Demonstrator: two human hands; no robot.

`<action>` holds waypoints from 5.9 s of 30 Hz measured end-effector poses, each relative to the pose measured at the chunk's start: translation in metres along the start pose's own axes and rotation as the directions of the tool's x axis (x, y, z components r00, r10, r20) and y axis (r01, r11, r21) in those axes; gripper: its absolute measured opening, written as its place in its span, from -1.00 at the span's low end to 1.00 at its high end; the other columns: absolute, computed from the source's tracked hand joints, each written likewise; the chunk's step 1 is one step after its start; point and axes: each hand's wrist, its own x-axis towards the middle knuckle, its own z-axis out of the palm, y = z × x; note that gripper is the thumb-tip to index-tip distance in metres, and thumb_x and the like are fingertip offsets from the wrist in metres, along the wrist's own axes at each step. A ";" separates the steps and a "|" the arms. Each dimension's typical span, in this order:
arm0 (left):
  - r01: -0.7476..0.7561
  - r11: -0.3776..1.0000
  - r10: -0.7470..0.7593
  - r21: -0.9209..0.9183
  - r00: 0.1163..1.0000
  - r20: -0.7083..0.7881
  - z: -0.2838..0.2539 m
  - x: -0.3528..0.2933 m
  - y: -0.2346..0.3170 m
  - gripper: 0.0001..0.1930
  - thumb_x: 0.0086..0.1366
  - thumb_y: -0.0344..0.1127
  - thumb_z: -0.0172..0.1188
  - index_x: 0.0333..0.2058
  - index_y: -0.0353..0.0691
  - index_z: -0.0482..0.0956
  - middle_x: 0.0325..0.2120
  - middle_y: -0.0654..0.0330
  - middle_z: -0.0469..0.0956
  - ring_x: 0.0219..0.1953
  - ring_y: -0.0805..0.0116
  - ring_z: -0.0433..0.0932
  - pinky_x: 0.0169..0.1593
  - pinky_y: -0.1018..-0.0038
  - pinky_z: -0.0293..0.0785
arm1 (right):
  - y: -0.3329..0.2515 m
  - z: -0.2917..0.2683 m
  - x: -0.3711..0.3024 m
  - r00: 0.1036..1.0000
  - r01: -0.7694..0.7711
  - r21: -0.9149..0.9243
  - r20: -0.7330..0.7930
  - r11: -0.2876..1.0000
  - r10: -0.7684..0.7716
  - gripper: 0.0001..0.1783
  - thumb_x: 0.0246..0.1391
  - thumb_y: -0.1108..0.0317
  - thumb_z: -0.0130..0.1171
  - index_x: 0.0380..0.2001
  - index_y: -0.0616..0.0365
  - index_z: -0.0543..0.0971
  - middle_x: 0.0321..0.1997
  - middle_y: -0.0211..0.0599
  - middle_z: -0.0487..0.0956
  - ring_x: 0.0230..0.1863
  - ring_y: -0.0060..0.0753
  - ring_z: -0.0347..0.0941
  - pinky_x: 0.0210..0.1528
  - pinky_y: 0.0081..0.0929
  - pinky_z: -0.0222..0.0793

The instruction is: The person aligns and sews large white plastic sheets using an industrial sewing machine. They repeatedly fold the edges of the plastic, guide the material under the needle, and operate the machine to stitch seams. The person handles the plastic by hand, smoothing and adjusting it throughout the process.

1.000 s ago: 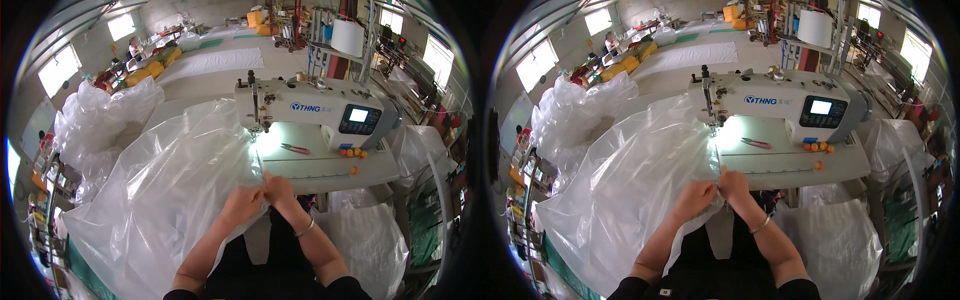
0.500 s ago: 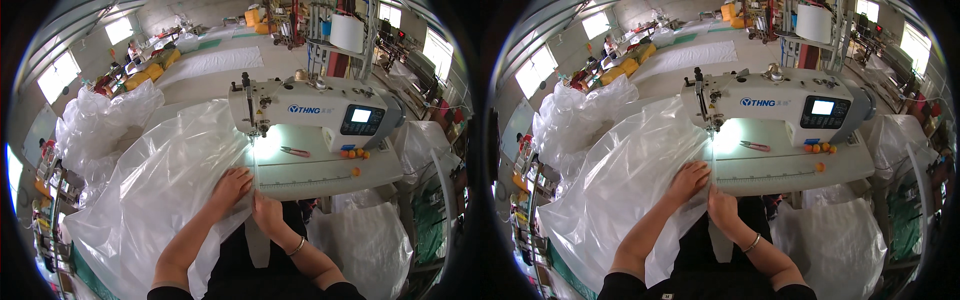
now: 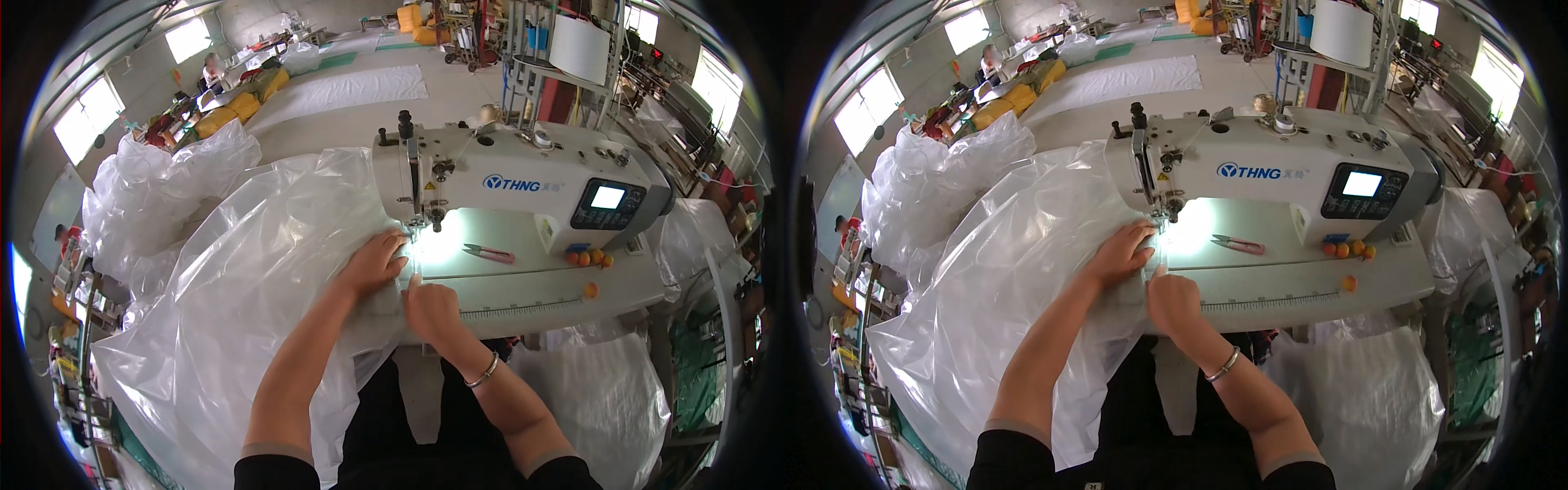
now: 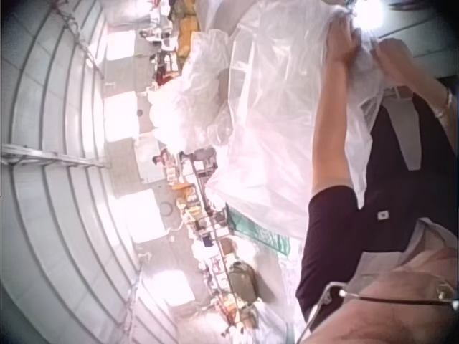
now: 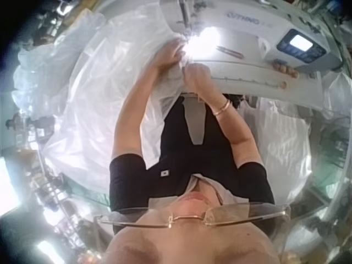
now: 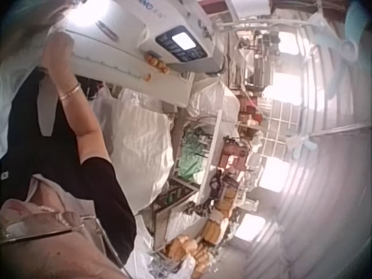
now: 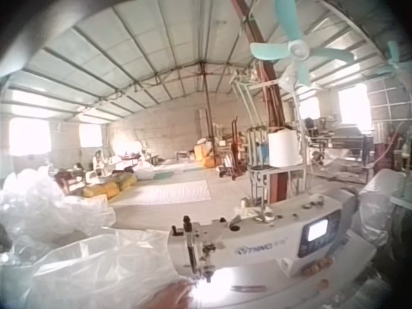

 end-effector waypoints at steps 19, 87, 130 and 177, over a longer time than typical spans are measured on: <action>-0.018 0.999 0.020 0.042 0.999 -0.046 -0.004 0.048 -0.034 -0.65 0.19 -0.23 0.09 -0.09 -0.29 0.47 -0.13 -0.13 0.51 -0.05 -0.18 0.43 0.03 0.10 0.34 | 0.041 0.021 0.053 0.999 -0.037 0.406 0.044 0.913 0.021 -0.57 0.11 0.22 0.09 -0.04 0.33 0.47 -0.57 -0.06 0.57 -0.53 -0.15 0.55 -0.43 -0.25 0.45; 0.861 0.503 -0.651 -0.080 0.438 0.620 -0.130 -0.333 0.009 -0.73 0.31 -0.29 0.02 -0.09 -0.22 0.57 -0.18 -0.03 0.58 -0.10 0.13 0.56 -0.01 0.34 0.43 | 0.091 0.034 0.095 0.944 -0.149 0.175 -0.269 0.973 0.193 -0.74 -0.13 0.23 0.29 -0.56 0.24 0.56 -0.53 -0.03 0.58 -0.46 -0.03 0.55 -0.39 -0.23 0.47; 0.784 0.418 -0.906 -0.458 0.328 -0.266 -0.115 -0.452 0.083 -0.52 0.20 -0.39 0.15 0.12 -0.18 0.33 0.04 0.07 0.43 0.11 0.16 0.36 0.14 0.30 0.27 | -0.109 0.017 -0.056 0.808 -0.197 0.683 0.519 0.703 -0.277 -0.52 -0.09 0.05 0.32 -0.24 0.23 0.58 -0.25 -0.06 0.59 -0.13 -0.20 0.51 -0.05 -0.35 0.39; 0.764 0.284 -0.851 0.579 0.479 -0.215 -0.211 -0.453 -0.010 -0.59 0.34 -0.13 -0.07 0.11 -0.10 0.43 0.19 0.02 0.30 0.24 0.04 0.23 0.27 0.19 0.15 | 0.033 -0.029 -0.191 0.886 0.235 0.819 0.041 0.524 -0.462 -0.84 -0.09 0.38 0.31 -0.60 0.13 0.53 -0.54 -0.33 0.52 -0.44 -0.34 0.47 -0.22 -0.41 0.35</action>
